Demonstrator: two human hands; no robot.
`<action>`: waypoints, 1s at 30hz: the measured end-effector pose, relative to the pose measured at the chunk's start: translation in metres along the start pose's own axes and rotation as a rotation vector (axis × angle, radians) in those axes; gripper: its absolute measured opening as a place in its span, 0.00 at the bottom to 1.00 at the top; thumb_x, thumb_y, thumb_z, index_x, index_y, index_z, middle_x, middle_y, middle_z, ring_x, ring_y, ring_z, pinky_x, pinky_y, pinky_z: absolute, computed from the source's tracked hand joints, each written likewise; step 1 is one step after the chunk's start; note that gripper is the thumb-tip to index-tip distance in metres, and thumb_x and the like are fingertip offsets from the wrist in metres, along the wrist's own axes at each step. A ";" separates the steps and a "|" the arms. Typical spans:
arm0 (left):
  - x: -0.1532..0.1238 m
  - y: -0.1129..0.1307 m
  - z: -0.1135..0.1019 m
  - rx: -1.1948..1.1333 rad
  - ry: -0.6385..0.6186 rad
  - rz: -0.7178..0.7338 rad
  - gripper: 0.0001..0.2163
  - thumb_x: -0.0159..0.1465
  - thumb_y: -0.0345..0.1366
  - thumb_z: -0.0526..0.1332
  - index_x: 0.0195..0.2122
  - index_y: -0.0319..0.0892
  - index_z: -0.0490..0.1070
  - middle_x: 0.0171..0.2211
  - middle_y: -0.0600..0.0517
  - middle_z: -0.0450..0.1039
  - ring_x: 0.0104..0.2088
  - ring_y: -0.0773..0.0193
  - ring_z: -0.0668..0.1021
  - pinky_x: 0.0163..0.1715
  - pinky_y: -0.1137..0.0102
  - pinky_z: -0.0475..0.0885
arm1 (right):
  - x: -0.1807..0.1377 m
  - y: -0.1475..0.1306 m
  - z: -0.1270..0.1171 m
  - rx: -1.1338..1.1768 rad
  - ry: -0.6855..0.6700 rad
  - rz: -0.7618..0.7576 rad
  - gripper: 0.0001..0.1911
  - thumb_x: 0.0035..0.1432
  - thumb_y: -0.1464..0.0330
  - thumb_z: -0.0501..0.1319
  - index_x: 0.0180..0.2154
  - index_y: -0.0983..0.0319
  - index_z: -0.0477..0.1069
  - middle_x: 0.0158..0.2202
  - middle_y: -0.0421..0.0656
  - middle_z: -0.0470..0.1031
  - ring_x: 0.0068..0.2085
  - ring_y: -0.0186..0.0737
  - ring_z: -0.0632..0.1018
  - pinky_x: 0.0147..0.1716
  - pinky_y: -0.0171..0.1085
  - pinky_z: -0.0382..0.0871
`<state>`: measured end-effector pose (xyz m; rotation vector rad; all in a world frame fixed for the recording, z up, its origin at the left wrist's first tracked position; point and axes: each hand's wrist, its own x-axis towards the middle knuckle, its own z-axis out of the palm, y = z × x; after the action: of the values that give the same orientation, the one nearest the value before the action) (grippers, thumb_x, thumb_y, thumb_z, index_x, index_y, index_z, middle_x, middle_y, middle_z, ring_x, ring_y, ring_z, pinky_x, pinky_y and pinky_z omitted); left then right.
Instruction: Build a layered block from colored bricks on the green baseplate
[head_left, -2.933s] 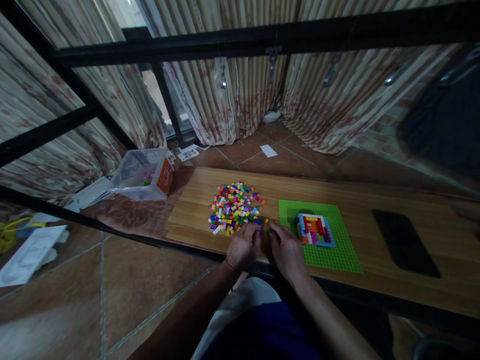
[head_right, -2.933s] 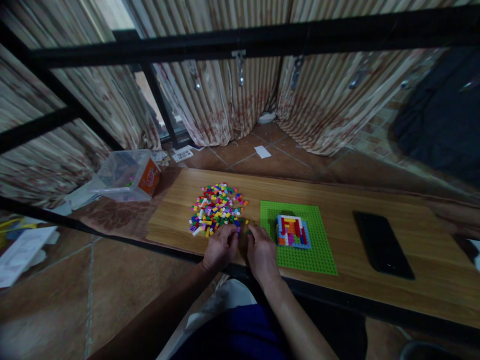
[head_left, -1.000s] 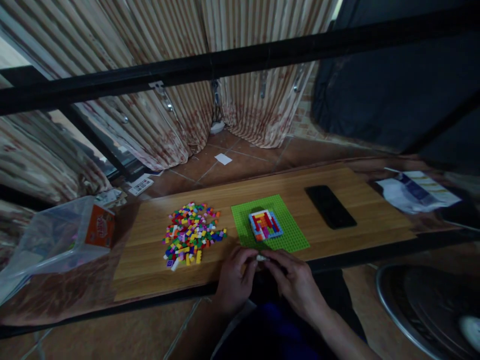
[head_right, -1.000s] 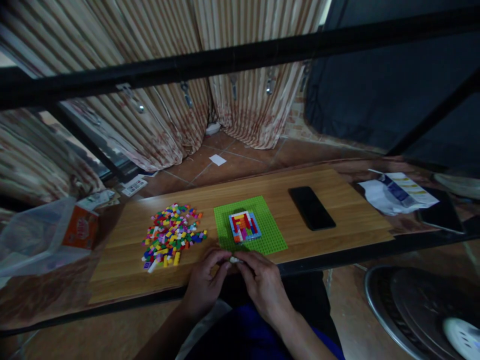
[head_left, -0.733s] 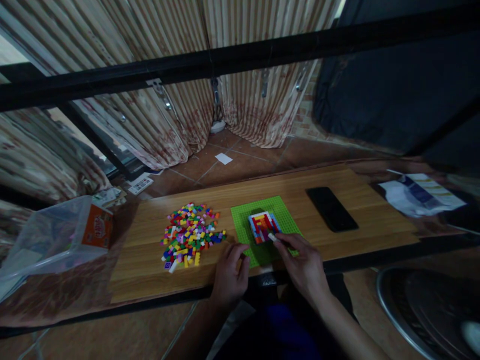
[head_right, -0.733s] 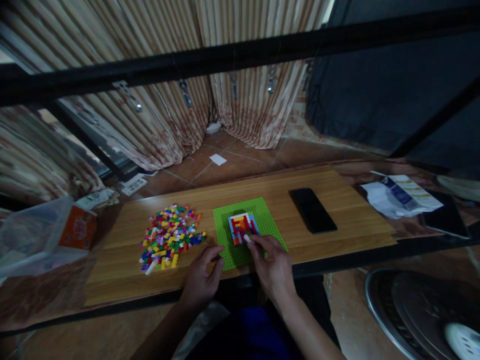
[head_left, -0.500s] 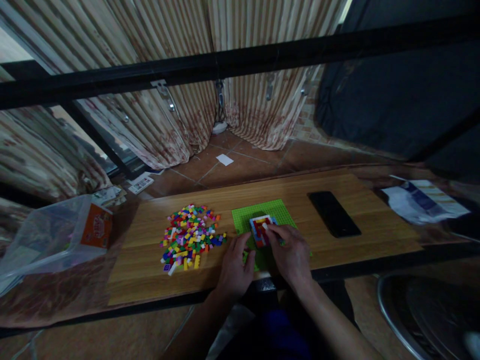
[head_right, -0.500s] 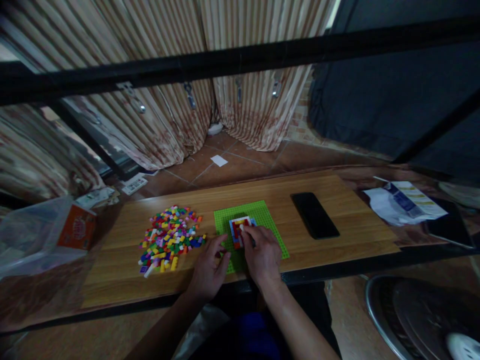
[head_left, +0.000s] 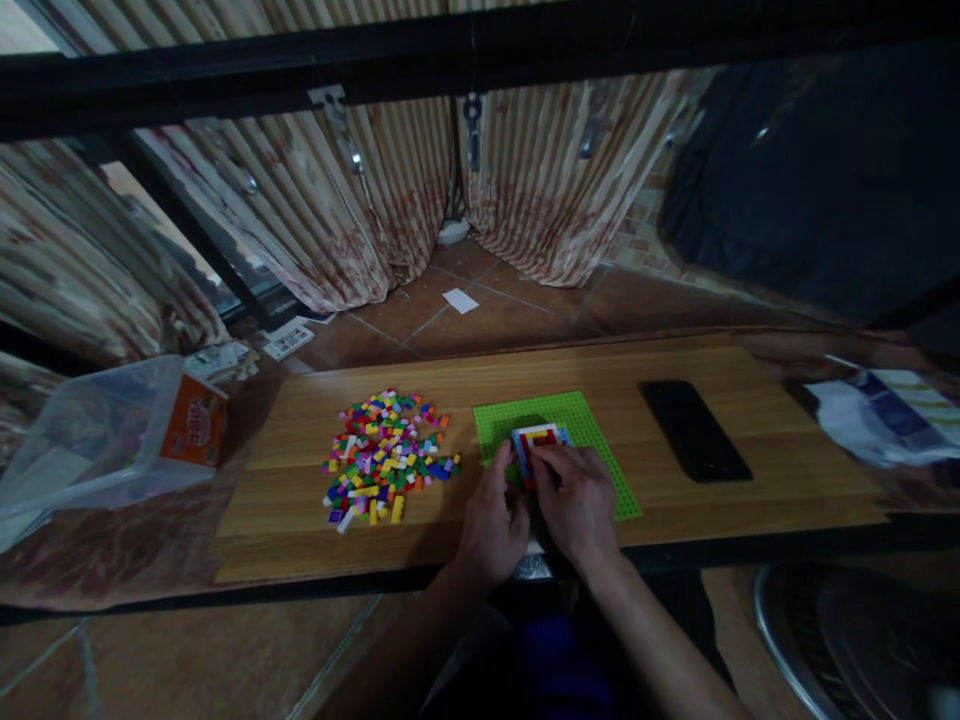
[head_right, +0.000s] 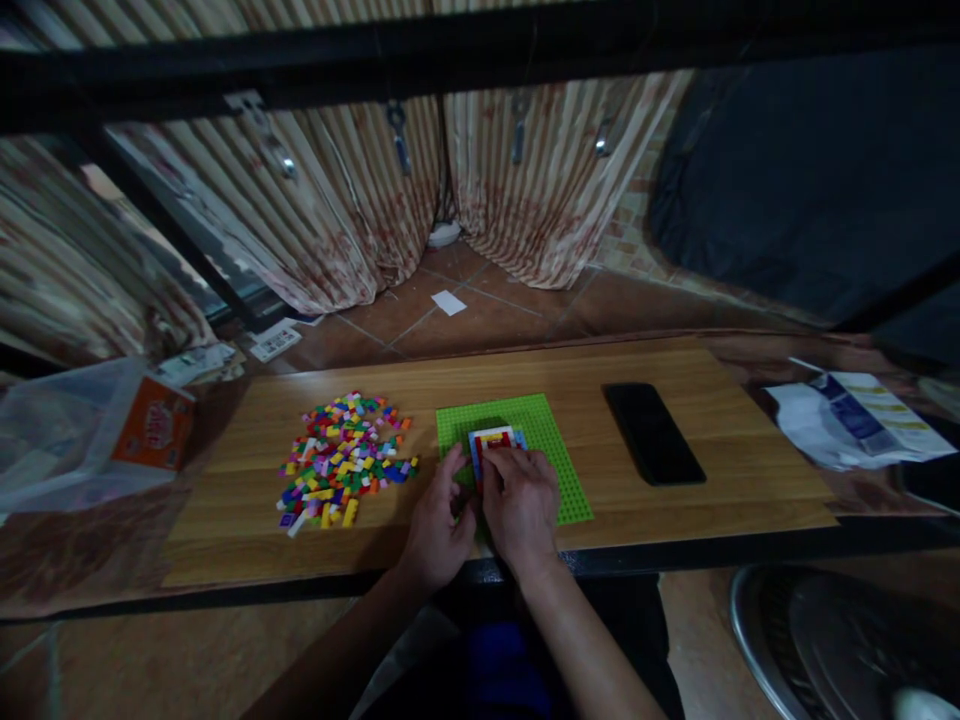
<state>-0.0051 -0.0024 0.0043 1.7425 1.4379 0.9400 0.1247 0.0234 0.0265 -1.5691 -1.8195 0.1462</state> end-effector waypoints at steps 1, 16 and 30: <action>0.000 0.000 0.000 0.012 -0.002 0.005 0.32 0.62 0.29 0.54 0.66 0.45 0.43 0.59 0.43 0.64 0.49 0.60 0.74 0.48 0.61 0.73 | 0.000 0.000 0.000 0.007 -0.010 -0.001 0.13 0.63 0.67 0.54 0.38 0.58 0.77 0.39 0.44 0.80 0.38 0.44 0.74 0.40 0.44 0.65; 0.009 0.016 0.006 0.316 -0.155 0.033 0.34 0.57 0.22 0.52 0.65 0.45 0.47 0.59 0.41 0.58 0.58 0.51 0.67 0.56 0.56 0.67 | 0.001 0.003 0.001 0.056 -0.005 0.050 0.15 0.65 0.67 0.49 0.46 0.60 0.72 0.43 0.48 0.78 0.42 0.46 0.75 0.44 0.47 0.67; 0.013 0.023 0.009 0.508 -0.153 0.059 0.27 0.63 0.25 0.48 0.65 0.39 0.49 0.55 0.37 0.62 0.54 0.52 0.70 0.52 0.57 0.69 | 0.001 0.002 0.001 0.012 -0.024 0.034 0.17 0.65 0.66 0.48 0.49 0.63 0.71 0.38 0.49 0.79 0.40 0.48 0.74 0.45 0.48 0.66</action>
<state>0.0160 0.0064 0.0209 2.1760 1.6239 0.4748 0.1258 0.0250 0.0253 -1.5975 -1.8073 0.1918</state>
